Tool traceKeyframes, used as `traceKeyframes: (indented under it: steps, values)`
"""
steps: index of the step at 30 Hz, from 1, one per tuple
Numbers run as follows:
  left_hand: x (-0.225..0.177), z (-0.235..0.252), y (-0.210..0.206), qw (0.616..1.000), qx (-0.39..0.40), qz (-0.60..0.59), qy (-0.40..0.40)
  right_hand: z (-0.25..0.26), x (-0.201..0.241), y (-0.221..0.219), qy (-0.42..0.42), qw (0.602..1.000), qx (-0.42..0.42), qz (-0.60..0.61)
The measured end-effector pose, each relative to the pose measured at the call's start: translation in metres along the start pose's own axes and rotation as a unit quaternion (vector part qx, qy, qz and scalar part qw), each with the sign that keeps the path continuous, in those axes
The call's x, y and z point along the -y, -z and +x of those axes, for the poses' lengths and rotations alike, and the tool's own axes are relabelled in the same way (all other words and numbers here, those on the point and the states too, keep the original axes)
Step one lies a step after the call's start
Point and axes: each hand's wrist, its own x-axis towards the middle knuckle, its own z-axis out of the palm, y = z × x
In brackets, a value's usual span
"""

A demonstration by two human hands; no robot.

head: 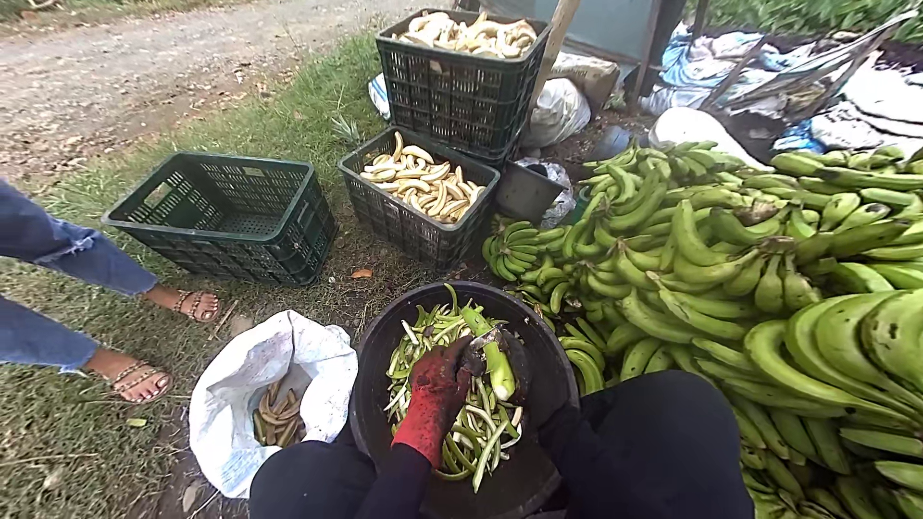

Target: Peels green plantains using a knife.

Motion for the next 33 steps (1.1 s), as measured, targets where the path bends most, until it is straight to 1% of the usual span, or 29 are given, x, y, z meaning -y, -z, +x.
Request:
traceKeyframes:
  steps: [2,4,6,8,10,11,12,13,15,17,18,19,20,22,24,25,27,28,29,30,31,33]
  values:
    - [0.005,0.01,0.003,0.996,-0.056,0.02,0.07,0.004,-0.024,-0.001,-0.063,0.996,0.036,0.049]
    - [0.01,0.018,0.008,0.989,-0.076,0.023,0.122,-0.003,-0.033,-0.006,-0.108,0.991,0.041,0.073]
    - [0.01,0.017,0.009,0.989,-0.074,0.0,0.129,-0.004,-0.039,-0.001,-0.087,0.994,0.049,0.046]
    - [0.013,0.018,0.009,0.987,-0.097,-0.018,0.125,-0.004,-0.037,0.008,-0.056,0.995,0.088,-0.007]
    - [0.025,0.023,0.013,0.98,-0.134,-0.048,0.139,-0.007,-0.031,0.014,-0.069,0.99,0.116,-0.028]
    - [0.029,0.025,0.016,0.978,-0.141,-0.06,0.142,-0.006,-0.03,0.016,-0.078,0.99,0.114,-0.025]
    - [0.027,0.024,0.019,0.979,-0.13,-0.078,0.14,-0.004,-0.03,0.02,-0.084,0.991,0.103,-0.012]
    - [0.022,0.022,0.021,0.98,-0.101,-0.104,0.133,0.002,-0.029,0.024,-0.084,0.993,0.089,0.004]
    - [0.005,0.011,0.02,0.978,-0.023,-0.172,0.112,0.018,-0.026,0.028,-0.049,0.997,0.057,0.035]
    - [-0.014,-0.004,0.018,0.967,0.063,-0.228,0.093,0.031,-0.02,0.029,0.055,0.998,0.009,0.017]
    - [-0.022,-0.011,0.017,0.962,0.092,-0.242,0.083,0.03,-0.01,0.026,0.113,0.993,-0.024,-0.021]
    - [-0.028,-0.018,0.016,0.962,0.109,-0.241,0.071,0.029,-0.002,0.023,0.148,0.987,-0.051,-0.036]
    - [-0.031,-0.023,0.014,0.964,0.112,-0.234,0.058,0.03,0.002,0.021,0.161,0.983,-0.076,-0.043]
    - [-0.034,-0.028,0.01,0.973,0.092,-0.209,0.041,0.046,-0.001,0.02,0.146,0.981,-0.128,-0.022]
    - [-0.033,-0.028,0.009,0.978,0.077,-0.19,0.043,0.053,-0.003,0.018,0.141,0.979,-0.147,-0.026]
    - [-0.033,-0.027,0.01,0.978,0.077,-0.187,0.046,0.052,-0.003,0.017,0.148,0.977,-0.148,-0.046]
    - [-0.028,-0.025,0.009,0.979,0.075,-0.185,0.043,0.042,0.001,0.012,0.167,0.975,-0.128,-0.077]
    - [-0.024,-0.022,0.006,0.981,0.068,-0.176,0.039,0.035,0.002,0.008,0.163,0.98,-0.106,-0.053]
    - [-0.019,-0.017,0.003,0.986,0.052,-0.152,0.036,0.03,0.003,0.003,0.139,0.987,-0.077,-0.003]
    - [-0.014,-0.011,0.002,0.992,0.029,-0.114,0.033,0.025,0.001,-0.002,0.096,0.994,-0.03,0.051]
    - [-0.009,-0.003,0.002,0.997,0.011,-0.067,0.04,0.022,-0.005,-0.004,0.034,0.995,0.023,0.092]
    - [0.003,0.014,0.005,0.997,-0.037,0.009,0.063,0.021,-0.025,0.005,-0.092,0.979,0.149,0.107]
